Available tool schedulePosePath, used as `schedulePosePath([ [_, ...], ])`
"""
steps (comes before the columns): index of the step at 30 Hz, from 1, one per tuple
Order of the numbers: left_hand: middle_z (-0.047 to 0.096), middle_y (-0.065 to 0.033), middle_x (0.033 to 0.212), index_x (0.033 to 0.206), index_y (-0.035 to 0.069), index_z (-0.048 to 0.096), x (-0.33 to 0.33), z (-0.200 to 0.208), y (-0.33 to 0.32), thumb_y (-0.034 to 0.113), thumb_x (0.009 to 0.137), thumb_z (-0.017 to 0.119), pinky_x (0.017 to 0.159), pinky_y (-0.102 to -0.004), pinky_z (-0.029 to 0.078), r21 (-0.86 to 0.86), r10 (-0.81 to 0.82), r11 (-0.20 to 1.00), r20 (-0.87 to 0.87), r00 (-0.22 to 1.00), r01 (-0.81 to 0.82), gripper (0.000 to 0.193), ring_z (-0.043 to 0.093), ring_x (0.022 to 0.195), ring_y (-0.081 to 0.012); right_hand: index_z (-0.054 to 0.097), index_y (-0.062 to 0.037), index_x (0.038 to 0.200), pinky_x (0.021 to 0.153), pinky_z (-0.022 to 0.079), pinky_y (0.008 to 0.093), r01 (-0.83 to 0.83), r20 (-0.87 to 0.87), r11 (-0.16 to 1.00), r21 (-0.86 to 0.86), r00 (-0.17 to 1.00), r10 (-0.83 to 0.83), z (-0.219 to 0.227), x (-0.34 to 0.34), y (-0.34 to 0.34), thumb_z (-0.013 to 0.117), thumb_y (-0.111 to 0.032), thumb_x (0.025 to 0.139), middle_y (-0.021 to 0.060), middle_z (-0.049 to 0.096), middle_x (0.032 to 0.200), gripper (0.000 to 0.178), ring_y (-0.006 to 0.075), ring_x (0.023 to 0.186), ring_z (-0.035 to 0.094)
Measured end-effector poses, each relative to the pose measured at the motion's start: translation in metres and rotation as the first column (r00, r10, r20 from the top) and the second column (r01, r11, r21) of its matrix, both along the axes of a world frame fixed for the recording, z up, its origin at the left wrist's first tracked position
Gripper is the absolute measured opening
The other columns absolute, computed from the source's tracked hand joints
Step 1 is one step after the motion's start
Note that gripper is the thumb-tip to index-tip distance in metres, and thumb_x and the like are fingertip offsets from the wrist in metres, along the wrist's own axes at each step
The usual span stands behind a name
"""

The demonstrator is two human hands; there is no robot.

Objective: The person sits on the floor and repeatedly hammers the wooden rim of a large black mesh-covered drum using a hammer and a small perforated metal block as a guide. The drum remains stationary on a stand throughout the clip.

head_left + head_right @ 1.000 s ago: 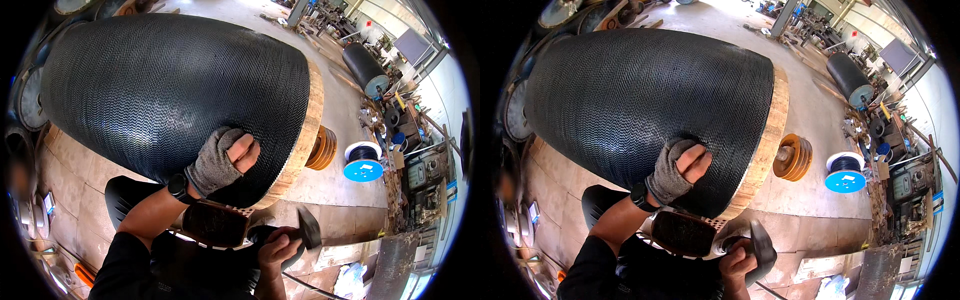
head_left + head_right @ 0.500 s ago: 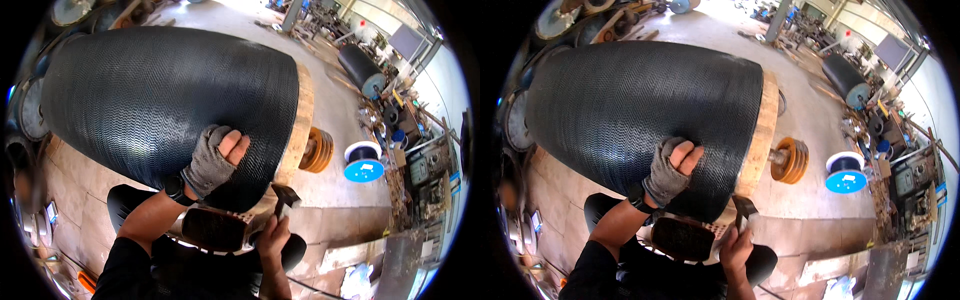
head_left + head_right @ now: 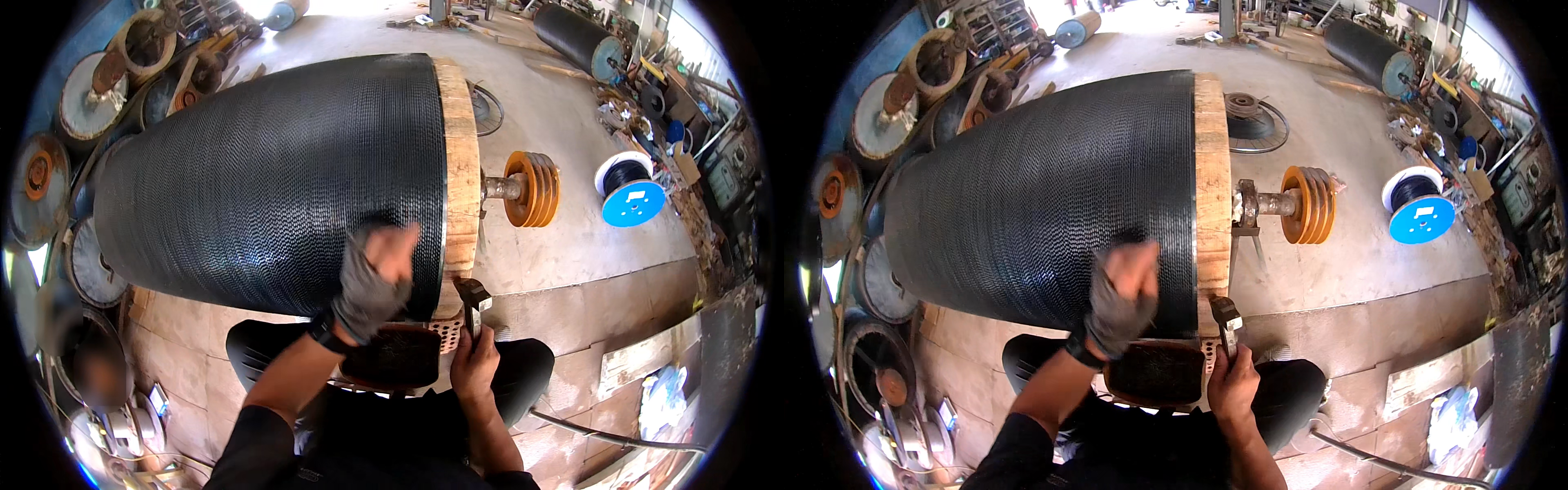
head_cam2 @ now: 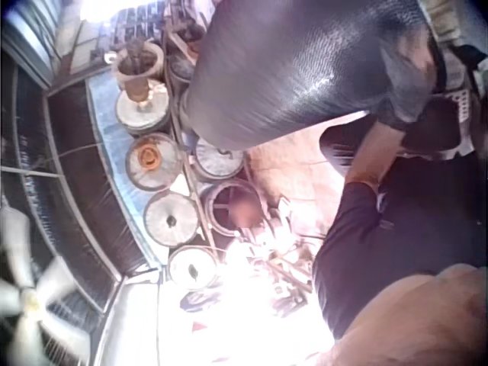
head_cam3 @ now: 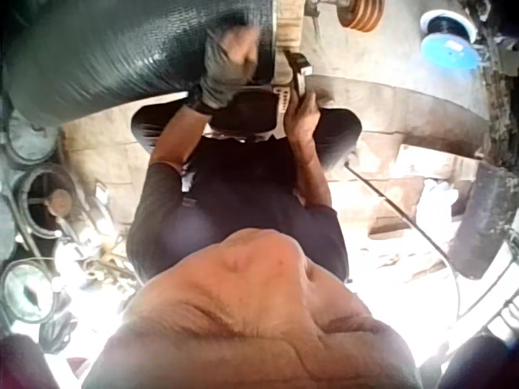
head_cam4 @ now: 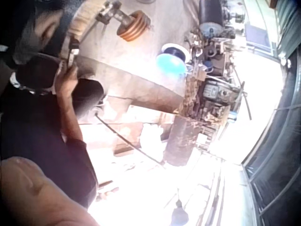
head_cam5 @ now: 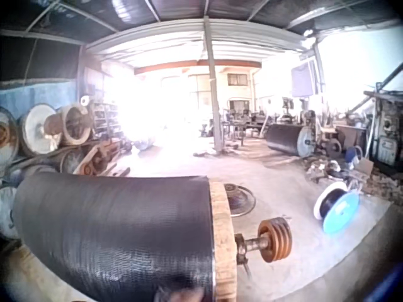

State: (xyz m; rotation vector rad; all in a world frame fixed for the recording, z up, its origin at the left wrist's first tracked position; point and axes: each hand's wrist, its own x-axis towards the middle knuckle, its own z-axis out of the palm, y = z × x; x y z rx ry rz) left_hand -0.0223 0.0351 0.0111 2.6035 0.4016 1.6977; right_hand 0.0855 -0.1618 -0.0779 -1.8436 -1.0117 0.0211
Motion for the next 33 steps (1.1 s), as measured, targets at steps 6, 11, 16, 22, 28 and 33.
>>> schedulePosePath([
  [6,0.065,-0.0091,0.088,0.135,0.003,0.055,0.019,-0.036,-0.042,-0.009,0.082,0.064,0.075,-0.0382,0.051,-0.328,-0.126,0.939,-0.058,0.99,0.1,0.055,0.064,0.077,-0.026,0.051,0.0018,0.107,0.055,0.049,0.0459,-0.056,-0.047,0.998,0.01,0.997,0.056,-0.001,0.012,-0.004,0.065,-0.007,0.094,0.0235,0.062,0.077,0.021,0.0441,0.065,0.063],
  [11,0.061,-0.0052,0.082,0.14,0.003,0.049,0.017,-0.008,-0.039,-0.009,0.078,0.064,0.072,-0.037,0.048,-0.311,-0.115,0.949,-0.2,0.973,0.048,0.065,0.061,0.076,-0.0244,0.052,0.0031,0.107,0.056,0.05,0.0463,-0.063,-0.08,0.998,0.015,0.995,0.064,0.004,0.012,-0.003,0.064,-0.007,0.094,0.024,0.062,0.076,0.02,0.0442,0.067,0.064],
  [16,0.06,-0.0045,0.083,0.139,0.002,0.047,0.032,-0.002,-0.041,-0.004,0.073,0.068,0.075,-0.0413,0.046,-0.311,-0.046,0.95,-0.185,0.982,-0.014,0.069,0.06,0.075,-0.0242,0.052,0.004,0.107,0.056,0.05,0.0467,-0.073,-0.093,0.996,0.044,0.993,0.077,0.011,0.009,0.002,0.063,-0.009,0.095,0.0244,0.063,0.078,0.021,0.0449,0.068,0.064],
  [22,0.06,-0.0061,0.084,0.14,0.0,0.042,0.045,-0.004,-0.044,-0.005,0.07,0.068,0.073,-0.0431,0.045,-0.306,0.045,0.947,-0.172,0.984,-0.097,0.075,0.058,0.078,-0.0254,0.052,0.0039,0.109,0.056,0.05,0.0472,-0.059,-0.015,0.997,-0.052,0.998,0.058,0.031,0.01,0.008,0.059,-0.013,0.098,0.0251,0.063,0.076,0.021,0.0471,0.066,0.063],
  [28,0.06,-0.0079,0.085,0.142,-0.002,0.039,0.046,-0.008,-0.045,-0.005,0.068,0.069,0.073,-0.0438,0.045,-0.315,0.054,0.942,-0.192,0.98,-0.113,0.079,0.057,0.077,-0.0269,0.05,0.003,0.102,0.054,0.049,0.0503,-0.044,-0.11,0.997,0.058,0.993,0.05,0.038,0.009,0.0,0.057,-0.009,0.097,0.0265,0.061,0.072,0.015,0.0495,0.067,0.063],
  [33,0.06,-0.0086,0.088,0.144,-0.005,0.036,0.045,-0.007,-0.045,-0.005,0.069,0.068,0.074,-0.0446,0.045,-0.27,0.104,0.949,-0.228,0.968,-0.165,0.082,0.056,0.078,-0.027,0.051,0.0022,0.099,0.051,0.048,0.0471,-0.037,-0.116,0.999,0.036,0.992,0.041,0.032,0.014,0.002,0.058,-0.013,0.097,0.0267,0.06,0.069,0.017,0.0485,0.064,0.063],
])
